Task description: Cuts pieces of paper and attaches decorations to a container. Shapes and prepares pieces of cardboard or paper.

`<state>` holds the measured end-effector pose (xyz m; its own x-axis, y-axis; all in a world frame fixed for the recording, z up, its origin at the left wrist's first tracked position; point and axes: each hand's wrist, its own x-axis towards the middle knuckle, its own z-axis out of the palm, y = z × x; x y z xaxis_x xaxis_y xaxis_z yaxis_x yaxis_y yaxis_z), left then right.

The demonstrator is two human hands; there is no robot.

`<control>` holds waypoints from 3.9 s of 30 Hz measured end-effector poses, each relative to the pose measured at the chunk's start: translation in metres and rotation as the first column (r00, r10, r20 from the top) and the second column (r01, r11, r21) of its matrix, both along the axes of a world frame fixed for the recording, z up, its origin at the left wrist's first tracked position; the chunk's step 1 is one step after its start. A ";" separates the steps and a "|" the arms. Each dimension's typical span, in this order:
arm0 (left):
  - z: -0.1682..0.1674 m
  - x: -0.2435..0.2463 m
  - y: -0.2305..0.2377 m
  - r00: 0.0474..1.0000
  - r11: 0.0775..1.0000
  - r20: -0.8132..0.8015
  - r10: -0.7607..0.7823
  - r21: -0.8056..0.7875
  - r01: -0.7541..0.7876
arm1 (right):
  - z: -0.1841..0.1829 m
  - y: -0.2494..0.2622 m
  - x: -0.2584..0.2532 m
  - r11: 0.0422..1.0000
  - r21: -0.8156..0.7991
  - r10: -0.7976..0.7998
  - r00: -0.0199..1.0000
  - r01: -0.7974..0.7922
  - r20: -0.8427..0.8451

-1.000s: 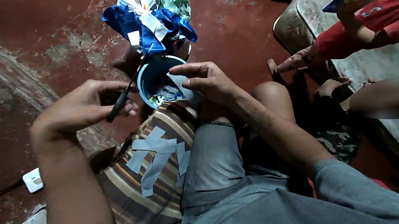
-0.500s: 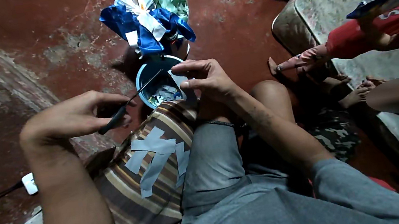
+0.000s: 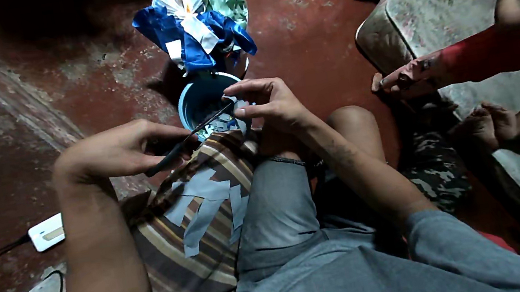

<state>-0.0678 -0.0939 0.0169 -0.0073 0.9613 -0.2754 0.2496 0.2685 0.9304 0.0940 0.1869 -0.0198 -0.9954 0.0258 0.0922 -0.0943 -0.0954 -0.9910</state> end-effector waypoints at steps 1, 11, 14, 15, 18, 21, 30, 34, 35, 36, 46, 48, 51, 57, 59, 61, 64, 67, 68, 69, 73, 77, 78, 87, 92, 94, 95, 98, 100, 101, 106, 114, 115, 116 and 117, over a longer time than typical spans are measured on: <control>-0.001 0.000 0.001 1.000 1.000 -0.001 -0.002 0.008 0.002 | 0.000 0.000 0.000 1.000 -0.005 -0.006 1.000 0.006 0.001; 0.008 0.008 0.006 0.995 0.996 -0.086 0.046 -0.076 -0.053 | 0.001 -0.006 0.001 0.981 0.180 -0.069 0.997 0.074 -0.035; 0.006 0.011 0.009 0.996 0.996 -0.069 0.065 -0.054 -0.068 | 0.002 -0.005 0.001 0.980 0.189 -0.052 0.998 0.056 -0.025; 0.005 0.010 0.009 0.997 0.996 -0.052 0.063 -0.053 -0.066 | 0.002 -0.005 0.001 0.982 0.183 -0.043 0.999 0.047 -0.029; -0.003 0.008 0.009 0.999 0.999 -0.020 0.031 -0.024 -0.032 | 0.003 -0.006 0.001 0.991 0.131 -0.019 0.999 0.024 -0.039; -0.004 0.006 0.009 1.000 1.000 0.001 0.021 -0.019 -0.021 | 0.006 -0.007 0.002 0.997 0.077 -0.022 0.999 0.024 -0.027; -0.001 0.005 0.012 1.000 1.000 -0.002 0.019 -0.024 -0.020 | 0.008 -0.006 0.001 0.998 0.055 0.002 1.000 -0.002 0.007; -0.004 0.006 0.012 0.998 1.000 -0.058 0.010 -0.015 -0.011 | 0.004 -0.006 0.003 0.998 0.069 0.012 1.000 -0.013 0.007; -0.005 0.005 0.012 0.998 1.000 -0.060 0.006 -0.004 -0.007 | 0.004 -0.006 0.002 0.997 0.077 0.010 1.000 -0.010 0.002; -0.005 0.006 0.012 0.998 1.000 -0.056 0.005 -0.001 -0.006 | 0.005 -0.006 0.002 0.997 0.079 0.007 1.000 -0.007 0.005; -0.007 0.011 0.020 0.995 1.000 0.104 0.000 0.012 -0.001 | 0.013 -0.010 0.009 0.999 0.033 0.018 0.998 -0.020 0.064; -0.008 0.010 0.019 0.994 1.000 0.108 -0.007 0.024 0.005 | 0.010 -0.007 0.006 0.999 -0.008 0.034 0.998 -0.034 0.059; -0.008 0.010 0.019 0.994 1.000 0.108 -0.003 0.010 0.002 | 0.010 -0.007 0.006 0.999 -0.015 0.044 0.996 -0.043 0.078; -0.010 0.013 0.024 0.993 1.000 0.116 -0.010 0.025 0.007 | 0.010 -0.008 0.004 0.999 -0.026 0.027 0.994 -0.025 0.107; -0.011 0.013 0.025 0.993 0.999 0.119 -0.024 0.045 0.019 | 0.009 -0.007 0.005 0.999 -0.046 0.022 0.990 -0.015 0.136; -0.012 0.013 0.026 0.992 0.997 0.120 -0.026 0.071 0.017 | 0.009 -0.007 0.005 0.997 -0.073 0.024 0.988 -0.013 0.149; -0.012 0.016 0.028 0.992 0.994 0.120 -0.031 0.108 0.018 | 0.008 -0.006 0.005 0.996 -0.088 0.028 0.990 -0.016 0.142; -0.014 0.016 0.029 0.991 0.997 0.132 -0.015 0.071 0.006 | 0.011 -0.003 0.004 0.997 -0.068 0.041 0.985 -0.030 0.168; -0.014 0.016 0.028 0.990 0.998 0.144 -0.013 0.059 0.004 | 0.012 -0.003 0.004 0.998 -0.056 0.046 0.983 -0.037 0.179; -0.015 0.016 0.028 0.988 0.999 0.154 -0.008 0.053 0.000 | 0.012 -0.002 0.004 0.997 -0.054 0.056 0.982 -0.047 0.179; -0.016 0.015 0.028 0.983 0.999 0.181 -0.022 0.044 0.014 | 0.010 0.000 0.003 0.994 -0.080 0.081 0.984 -0.069 0.161; -0.014 0.019 0.028 0.976 1.000 0.216 -0.018 0.015 0.015 | 0.008 0.001 0.003 0.993 -0.096 0.082 0.985 -0.069 0.148; -0.014 0.019 0.028 0.977 1.000 0.215 -0.016 0.007 0.015 | 0.008 0.001 0.003 0.993 -0.091 0.086 0.986 -0.073 0.145; -0.014 0.013 0.023 0.987 0.999 0.160 -0.033 0.015 0.031 | 0.013 0.002 0.012 0.997 -0.032 0.071 0.980 -0.066 0.186; -0.012 0.015 0.027 0.986 1.000 0.165 -0.018 -0.006 0.019 | 0.016 0.001 0.011 0.998 -0.016 0.061 0.978 -0.059 0.201; -0.012 0.016 0.027 0.984 1.000 0.176 -0.010 0.006 0.009 | 0.018 -0.001 0.016 0.999 -0.002 0.053 0.977 -0.054 0.208; -0.014 0.015 0.025 0.983 1.000 0.183 -0.008 0.015 0.006 | 0.017 -0.001 0.018 0.998 -0.012 0.058 0.977 -0.056 0.207; -0.014 0.016 0.025 0.988 1.000 0.151 -0.008 0.018 0.006 | 0.015 -0.001 0.020 0.998 -0.033 0.067 0.976 -0.062 0.205; -0.014 0.017 0.028 0.989 1.000 0.144 -0.027 0.007 0.026 | 0.015 -0.002 0.020 0.997 -0.036 0.077 0.975 -0.071 0.208; -0.014 0.017 0.029 0.988 1.000 0.150 -0.025 0.017 0.023 | 0.014 -0.002 0.022 0.996 -0.054 0.087 0.976 -0.078 0.200; -0.008 0.017 0.025 0.977 0.998 0.213 0.000 0.062 -0.014 | 0.004 -0.002 0.010 0.988 -0.110 0.122 0.980 -0.106 0.154; -0.009 0.002 0.012 0.932 0.925 0.201 0.303 0.174 -0.338 | -0.017 0.045 -0.074 0.867 0.340 0.203 0.882 -0.364 0.426; -0.009 0.001 0.013 0.923 0.920 0.177 0.342 0.137 -0.367 | -0.037 0.054 -0.088 0.844 0.343 0.225 0.853 -0.412 0.471; -0.009 0.001 0.015 0.918 0.918 0.157 0.365 0.104 -0.383 | -0.058 0.063 -0.100 0.806 0.367 0.236 0.821 -0.464 0.521; -0.009 0.002 0.017 0.913 0.915 0.136 0.384 0.079 -0.396 | -0.081 0.072 -0.110 0.741 0.419 0.234 0.787 -0.525 0.572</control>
<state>-0.0659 -0.0773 0.0076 -0.3616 0.9112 -0.1973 0.0340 0.2244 0.9739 -0.0159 0.2589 -0.1007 -0.8264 -0.2716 -0.4932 0.2984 0.5316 -0.7927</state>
